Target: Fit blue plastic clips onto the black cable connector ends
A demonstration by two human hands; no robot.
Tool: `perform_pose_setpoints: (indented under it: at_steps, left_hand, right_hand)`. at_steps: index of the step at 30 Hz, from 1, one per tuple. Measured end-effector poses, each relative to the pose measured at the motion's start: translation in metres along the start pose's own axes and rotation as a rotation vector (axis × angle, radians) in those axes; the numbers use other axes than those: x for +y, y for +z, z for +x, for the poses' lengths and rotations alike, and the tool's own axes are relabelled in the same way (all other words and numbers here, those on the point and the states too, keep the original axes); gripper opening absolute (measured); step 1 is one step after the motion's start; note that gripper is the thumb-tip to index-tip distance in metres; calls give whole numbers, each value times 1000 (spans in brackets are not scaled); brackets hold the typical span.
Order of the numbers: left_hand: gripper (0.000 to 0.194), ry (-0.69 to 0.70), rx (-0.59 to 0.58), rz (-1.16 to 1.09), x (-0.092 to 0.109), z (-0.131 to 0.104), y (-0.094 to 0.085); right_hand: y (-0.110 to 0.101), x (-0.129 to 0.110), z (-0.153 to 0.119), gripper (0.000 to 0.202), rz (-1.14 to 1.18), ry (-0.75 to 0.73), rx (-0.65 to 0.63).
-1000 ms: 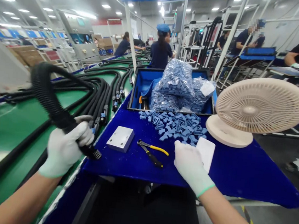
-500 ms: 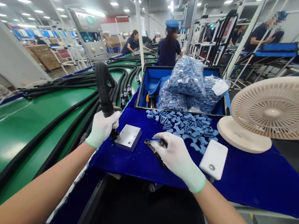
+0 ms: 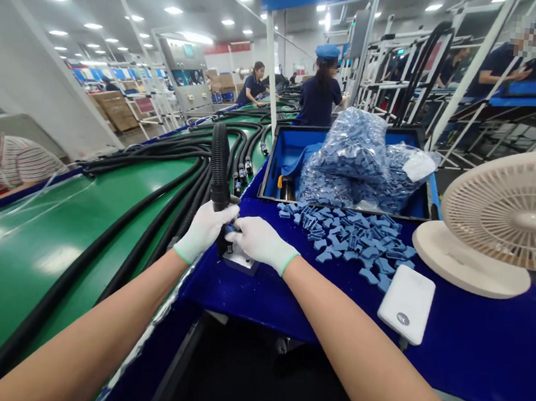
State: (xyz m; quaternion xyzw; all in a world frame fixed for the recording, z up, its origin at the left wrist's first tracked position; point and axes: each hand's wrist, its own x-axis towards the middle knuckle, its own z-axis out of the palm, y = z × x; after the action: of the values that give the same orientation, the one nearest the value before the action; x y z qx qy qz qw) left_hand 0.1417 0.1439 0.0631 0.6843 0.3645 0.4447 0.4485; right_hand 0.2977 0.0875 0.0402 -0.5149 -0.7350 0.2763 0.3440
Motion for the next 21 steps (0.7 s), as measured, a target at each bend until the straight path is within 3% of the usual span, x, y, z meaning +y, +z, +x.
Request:
perform_pose_setpoints:
  at_steps: [7, 10, 12, 15, 18, 21]
  left_hand:
    - [34, -18, -19, -51, 5, -4, 6]
    - [33, -3, 58, -26, 8, -13, -10]
    - [37, -8, 164, 8, 8, -26, -43]
    - [44, -82, 309, 115, 7, -69, -120]
    - [54, -269, 350, 287, 8, -136, -201]
    - [63, -502, 317, 436, 9, -207, -256]
  right_hand:
    - [6, 18, 10, 38, 59, 86, -59]
    - [3, 13, 8, 36, 11, 88, -62]
    - [2, 8, 5, 32, -26, 81, -64]
    - [3, 3, 1, 25, -70, 83, -75]
    - [9, 4, 3, 20, -109, 80, -94]
    - [18, 11, 11, 21, -206, 77, -107]
